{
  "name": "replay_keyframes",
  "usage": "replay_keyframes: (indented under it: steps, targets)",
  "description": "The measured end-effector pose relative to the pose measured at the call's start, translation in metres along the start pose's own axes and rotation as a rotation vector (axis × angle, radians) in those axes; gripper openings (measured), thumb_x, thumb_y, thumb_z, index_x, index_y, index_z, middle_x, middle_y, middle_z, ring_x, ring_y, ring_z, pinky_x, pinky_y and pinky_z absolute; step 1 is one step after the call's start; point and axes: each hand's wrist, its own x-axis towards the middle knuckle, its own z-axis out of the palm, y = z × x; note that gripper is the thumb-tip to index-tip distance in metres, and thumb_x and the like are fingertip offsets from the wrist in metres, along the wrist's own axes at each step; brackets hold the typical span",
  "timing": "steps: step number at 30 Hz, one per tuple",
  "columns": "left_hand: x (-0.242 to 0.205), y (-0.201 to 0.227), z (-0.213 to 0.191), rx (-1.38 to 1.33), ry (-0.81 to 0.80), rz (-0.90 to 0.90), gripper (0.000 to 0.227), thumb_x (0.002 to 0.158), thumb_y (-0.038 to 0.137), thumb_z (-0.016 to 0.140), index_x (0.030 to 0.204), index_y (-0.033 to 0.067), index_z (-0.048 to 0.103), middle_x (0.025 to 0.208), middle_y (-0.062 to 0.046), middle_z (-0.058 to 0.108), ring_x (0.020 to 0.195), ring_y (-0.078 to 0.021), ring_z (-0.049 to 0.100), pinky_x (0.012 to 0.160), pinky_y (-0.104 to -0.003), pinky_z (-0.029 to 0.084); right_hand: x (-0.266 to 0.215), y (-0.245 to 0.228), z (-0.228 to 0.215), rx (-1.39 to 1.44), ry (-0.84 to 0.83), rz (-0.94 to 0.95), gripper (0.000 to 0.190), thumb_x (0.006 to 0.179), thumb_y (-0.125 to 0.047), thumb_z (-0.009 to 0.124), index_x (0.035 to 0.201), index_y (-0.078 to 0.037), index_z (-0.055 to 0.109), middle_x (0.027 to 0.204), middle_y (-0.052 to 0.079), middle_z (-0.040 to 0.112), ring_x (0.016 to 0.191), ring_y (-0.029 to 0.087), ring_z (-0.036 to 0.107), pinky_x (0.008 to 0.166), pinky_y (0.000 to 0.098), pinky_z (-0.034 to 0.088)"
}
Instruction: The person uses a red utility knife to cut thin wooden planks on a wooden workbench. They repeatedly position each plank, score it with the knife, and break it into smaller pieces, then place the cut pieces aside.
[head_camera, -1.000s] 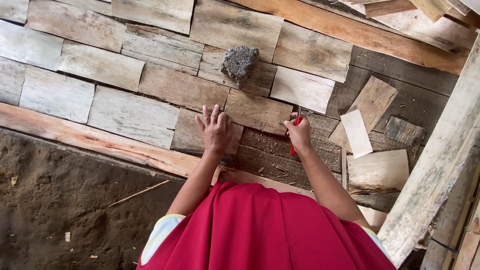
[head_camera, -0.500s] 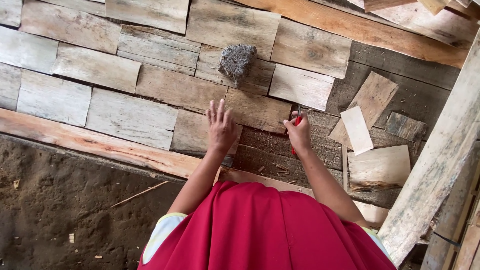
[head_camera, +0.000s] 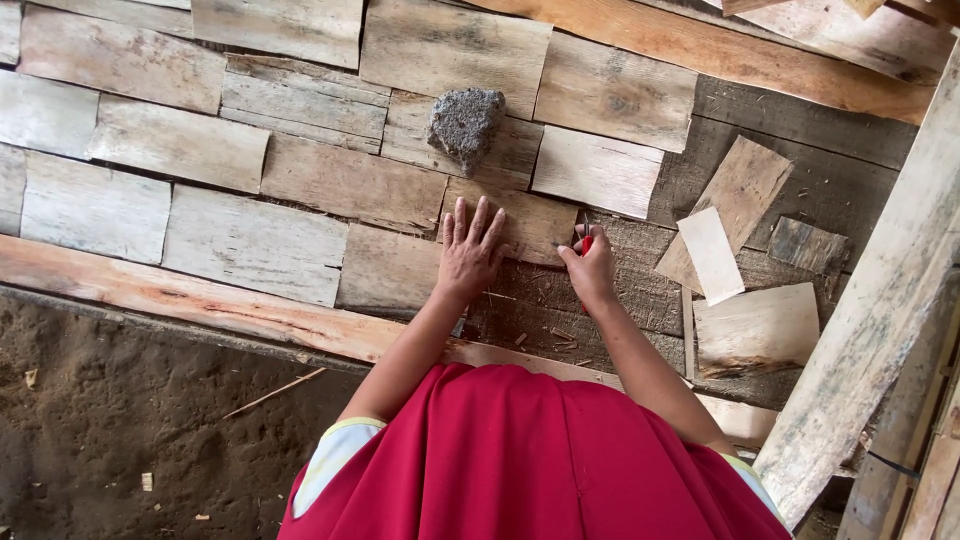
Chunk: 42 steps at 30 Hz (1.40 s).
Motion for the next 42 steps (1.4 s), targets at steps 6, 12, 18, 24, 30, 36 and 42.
replay_keyframes:
  steps: [6, 12, 18, 24, 30, 36, 42]
  targets:
    - [-0.001, -0.001, 0.002, -0.005, -0.005, -0.001, 0.066, 0.100, 0.052, 0.053, 0.159, 0.0299, 0.036, 0.169, -0.010, 0.023, 0.154, -0.0483, 0.013, 0.121, -0.066, 0.010, 0.002, 0.003, 0.002, -0.039, 0.018, -0.036, 0.048, 0.079, -0.020, 0.081, 0.122, -0.006, 0.063, 0.091, 0.015, 0.063, 0.079, 0.034, 0.067, 0.072, 0.0467, 0.054]
    - [0.001, 0.001, 0.001, 0.001, -0.011, -0.011, 0.069, 0.097, 0.052, 0.057, 0.159, 0.0290, 0.037, 0.169, -0.011, 0.023, 0.154, -0.0488, 0.010, 0.119, -0.070, 0.007, -0.004, 0.002, -0.004, 0.010, 0.011, 0.008, 0.048, 0.084, -0.021, 0.077, 0.126, -0.006, 0.062, 0.092, 0.013, 0.063, 0.077, 0.029, 0.067, 0.071, 0.0433, 0.055]
    - [-0.004, 0.013, 0.000, -0.049, 0.041, -0.015, 0.064, 0.098, 0.043, 0.060, 0.157, 0.0245, 0.042, 0.169, -0.013, 0.022, 0.154, -0.0495, 0.007, 0.119, -0.070, 0.004, -0.027, 0.011, -0.027, -0.024, 0.112, 0.000, 0.041, 0.083, -0.021, 0.077, 0.120, -0.009, 0.065, 0.093, 0.012, 0.066, 0.080, 0.030, 0.069, 0.074, 0.0444, 0.055]
    - [-0.011, 0.045, 0.022, -0.053, 0.137, 0.048, 0.058, 0.093, 0.033, 0.066, 0.148, 0.0222, 0.053, 0.170, -0.012, 0.022, 0.154, -0.0485, 0.010, 0.121, -0.066, 0.007, -0.049, 0.042, -0.032, -0.068, 0.170, -0.002, 0.031, 0.083, -0.022, 0.077, 0.112, -0.012, 0.069, 0.092, 0.011, 0.067, 0.081, 0.030, 0.070, 0.075, 0.0443, 0.055]
    - [-0.042, 0.114, 0.017, -0.066, 0.039, 0.195, 0.043, 0.091, 0.028, 0.062, 0.133, 0.0232, 0.064, 0.159, -0.011, 0.041, 0.154, -0.0461, 0.017, 0.121, -0.066, 0.016, -0.067, 0.067, -0.041, -0.084, 0.193, -0.159, 0.026, 0.081, -0.013, 0.078, 0.106, -0.012, 0.072, 0.093, 0.010, 0.065, 0.090, 0.034, 0.070, 0.081, 0.0420, 0.057]
    - [-0.075, 0.176, 0.062, -0.071, 0.062, 0.372, 0.033, 0.086, 0.031, 0.069, 0.118, 0.0247, 0.068, 0.147, -0.006, 0.054, 0.149, -0.0421, 0.032, 0.117, -0.065, 0.029, -0.070, 0.137, -0.084, -0.150, 0.333, -0.237, 0.022, 0.082, -0.008, 0.075, 0.103, -0.010, 0.070, 0.095, 0.010, 0.060, 0.090, 0.034, 0.070, 0.080, 0.0407, 0.058]
    - [-0.098, 0.248, 0.098, -0.071, -0.021, 0.526, 0.033, 0.087, 0.029, 0.065, 0.120, 0.0257, 0.068, 0.135, -0.004, 0.061, 0.138, -0.0361, 0.049, 0.106, -0.055, 0.047, -0.114, 0.190, -0.167, -0.345, 0.387, 0.015, 0.023, 0.087, -0.015, 0.067, 0.109, -0.010, 0.064, 0.103, 0.009, 0.057, 0.093, 0.039, 0.069, 0.081, 0.0505, 0.058]
